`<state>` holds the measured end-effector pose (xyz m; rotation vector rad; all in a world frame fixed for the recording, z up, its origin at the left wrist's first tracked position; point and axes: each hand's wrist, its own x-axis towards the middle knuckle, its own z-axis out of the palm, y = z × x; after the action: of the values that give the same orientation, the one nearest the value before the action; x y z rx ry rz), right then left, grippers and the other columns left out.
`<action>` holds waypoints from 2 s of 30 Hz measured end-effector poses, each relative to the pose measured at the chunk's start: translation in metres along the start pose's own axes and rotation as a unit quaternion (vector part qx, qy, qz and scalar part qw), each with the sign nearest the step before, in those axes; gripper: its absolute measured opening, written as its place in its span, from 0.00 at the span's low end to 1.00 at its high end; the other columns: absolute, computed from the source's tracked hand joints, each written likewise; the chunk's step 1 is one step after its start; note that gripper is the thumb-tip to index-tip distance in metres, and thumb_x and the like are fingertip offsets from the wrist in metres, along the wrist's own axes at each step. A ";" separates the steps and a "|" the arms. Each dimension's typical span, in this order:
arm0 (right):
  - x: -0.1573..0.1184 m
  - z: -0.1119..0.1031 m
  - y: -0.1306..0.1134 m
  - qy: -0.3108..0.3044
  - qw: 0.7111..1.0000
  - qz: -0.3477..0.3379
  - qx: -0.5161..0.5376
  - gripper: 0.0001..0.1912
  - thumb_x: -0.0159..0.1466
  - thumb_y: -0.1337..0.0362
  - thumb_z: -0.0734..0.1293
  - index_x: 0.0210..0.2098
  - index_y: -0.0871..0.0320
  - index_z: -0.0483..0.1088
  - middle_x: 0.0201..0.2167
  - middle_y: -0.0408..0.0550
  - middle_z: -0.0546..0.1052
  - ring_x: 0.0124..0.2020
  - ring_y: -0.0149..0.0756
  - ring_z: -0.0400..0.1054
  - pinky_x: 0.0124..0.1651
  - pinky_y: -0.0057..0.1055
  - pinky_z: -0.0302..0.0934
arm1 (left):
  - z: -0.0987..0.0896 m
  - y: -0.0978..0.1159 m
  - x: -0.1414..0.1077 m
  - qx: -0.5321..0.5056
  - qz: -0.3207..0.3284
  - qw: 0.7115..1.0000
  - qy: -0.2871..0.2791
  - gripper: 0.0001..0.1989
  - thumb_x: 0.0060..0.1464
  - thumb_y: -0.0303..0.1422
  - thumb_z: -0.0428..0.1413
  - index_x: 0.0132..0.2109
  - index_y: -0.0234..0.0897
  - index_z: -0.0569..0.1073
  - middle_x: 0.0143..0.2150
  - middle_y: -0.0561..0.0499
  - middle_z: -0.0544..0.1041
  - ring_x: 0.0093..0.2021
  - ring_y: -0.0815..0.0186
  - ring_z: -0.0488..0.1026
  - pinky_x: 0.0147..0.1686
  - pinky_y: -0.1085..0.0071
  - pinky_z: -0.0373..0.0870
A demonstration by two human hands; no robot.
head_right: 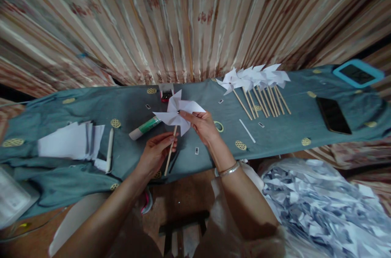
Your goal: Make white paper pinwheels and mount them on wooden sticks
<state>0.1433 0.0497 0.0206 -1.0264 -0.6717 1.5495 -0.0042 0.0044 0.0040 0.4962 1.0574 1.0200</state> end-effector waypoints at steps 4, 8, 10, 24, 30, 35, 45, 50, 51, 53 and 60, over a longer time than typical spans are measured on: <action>0.000 -0.001 0.002 0.009 1.000 -0.006 0.000 0.17 0.39 0.58 0.82 0.26 0.59 0.80 0.27 0.47 0.83 0.26 0.32 0.74 0.34 0.28 0.69 | -0.001 0.001 0.000 0.016 0.009 1.000 -0.002 0.18 0.30 0.36 0.72 0.31 0.31 0.82 0.24 0.51 0.77 0.23 0.73 0.69 0.23 0.76 0.67; 0.000 -0.002 0.002 0.014 1.000 -0.007 -0.012 0.17 0.38 0.58 0.82 0.24 0.58 0.80 0.26 0.46 0.83 0.25 0.32 0.74 0.33 0.30 0.68 | -0.002 0.000 0.000 0.026 0.033 0.999 -0.007 0.15 0.33 0.36 0.70 0.31 0.32 0.82 0.23 0.51 0.75 0.22 0.74 0.66 0.21 0.77 0.61; -0.001 -0.001 0.001 0.012 1.000 -0.007 -0.013 0.17 0.37 0.57 0.82 0.23 0.58 0.79 0.25 0.45 0.82 0.25 0.31 0.73 0.32 0.29 0.68 | -0.002 -0.001 0.001 0.021 0.048 0.999 -0.007 0.15 0.33 0.36 0.70 0.30 0.32 0.82 0.23 0.50 0.76 0.21 0.75 0.65 0.19 0.78 0.57; -0.006 -0.010 0.002 -0.002 0.999 0.018 -0.030 0.16 0.39 0.59 0.82 0.26 0.58 0.81 0.27 0.46 0.83 0.26 0.31 0.74 0.36 0.29 0.68 | -0.025 -0.010 0.035 0.166 0.174 0.970 -0.031 0.13 0.41 0.31 0.64 0.38 0.36 0.82 0.37 0.49 0.81 0.40 0.63 0.76 0.44 0.67 0.70; -0.013 -0.013 0.011 -0.001 0.998 0.050 -0.042 0.16 0.38 0.58 0.82 0.25 0.57 0.81 0.26 0.44 0.83 0.25 0.30 0.73 0.34 0.29 0.68 | -0.018 0.004 0.022 0.012 0.116 0.989 -0.091 0.19 0.45 0.43 0.61 0.40 0.35 0.81 0.43 0.44 0.81 0.46 0.58 0.75 0.48 0.65 0.70; -0.019 -0.011 0.022 -0.023 0.996 0.061 -0.068 0.17 0.39 0.58 0.82 0.28 0.54 0.81 0.29 0.44 0.84 0.29 0.33 0.75 0.39 0.32 0.70 | -0.013 0.011 0.015 0.006 0.081 0.991 -0.103 0.21 0.44 0.49 0.65 0.33 0.34 0.81 0.33 0.45 0.81 0.35 0.61 0.75 0.39 0.66 0.70; -0.020 -0.010 0.031 -0.024 0.993 0.072 -0.093 0.17 0.40 0.55 0.82 0.26 0.55 0.80 0.25 0.43 0.82 0.26 0.30 0.73 0.35 0.30 0.69 | -0.012 0.005 0.013 0.053 0.073 0.996 -0.028 0.16 0.30 0.34 0.73 0.31 0.34 0.82 0.28 0.50 0.81 0.28 0.68 0.72 0.35 0.69 0.69; -0.023 -0.007 0.029 -0.020 0.992 0.081 -0.098 0.18 0.39 0.54 0.82 0.26 0.55 0.81 0.26 0.43 0.82 0.26 0.31 0.74 0.36 0.30 0.70 | -0.015 0.003 0.016 0.064 0.081 0.994 -0.023 0.15 0.31 0.34 0.72 0.30 0.33 0.82 0.29 0.49 0.81 0.29 0.66 0.73 0.35 0.67 0.70; -0.023 -0.006 0.029 -0.019 0.992 0.080 -0.098 0.18 0.39 0.54 0.82 0.27 0.55 0.81 0.26 0.43 0.83 0.27 0.31 0.74 0.36 0.30 0.70 | -0.016 0.002 0.016 0.063 0.082 0.994 -0.025 0.14 0.31 0.34 0.72 0.30 0.33 0.83 0.29 0.49 0.81 0.29 0.66 0.73 0.35 0.67 0.70; -0.024 -0.005 0.027 -0.022 0.992 0.077 -0.096 0.18 0.38 0.54 0.82 0.26 0.54 0.81 0.27 0.43 0.83 0.27 0.32 0.74 0.36 0.31 0.71 | -0.017 0.001 0.017 0.064 0.083 0.994 -0.031 0.13 0.33 0.34 0.71 0.31 0.34 0.83 0.29 0.49 0.81 0.29 0.66 0.73 0.35 0.67 0.70; -0.024 -0.005 0.026 -0.036 0.992 0.076 -0.096 0.17 0.38 0.54 0.82 0.25 0.53 0.80 0.28 0.43 0.83 0.26 0.30 0.73 0.36 0.30 0.71 | -0.020 -0.001 0.018 0.068 0.075 0.994 -0.046 0.12 0.34 0.33 0.71 0.30 0.34 0.83 0.28 0.48 0.81 0.29 0.66 0.73 0.35 0.67 0.70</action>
<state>0.1357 0.0198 0.0022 -1.1925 -0.8212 1.6836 -0.0189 0.0174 -0.0144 0.7360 1.0244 1.0496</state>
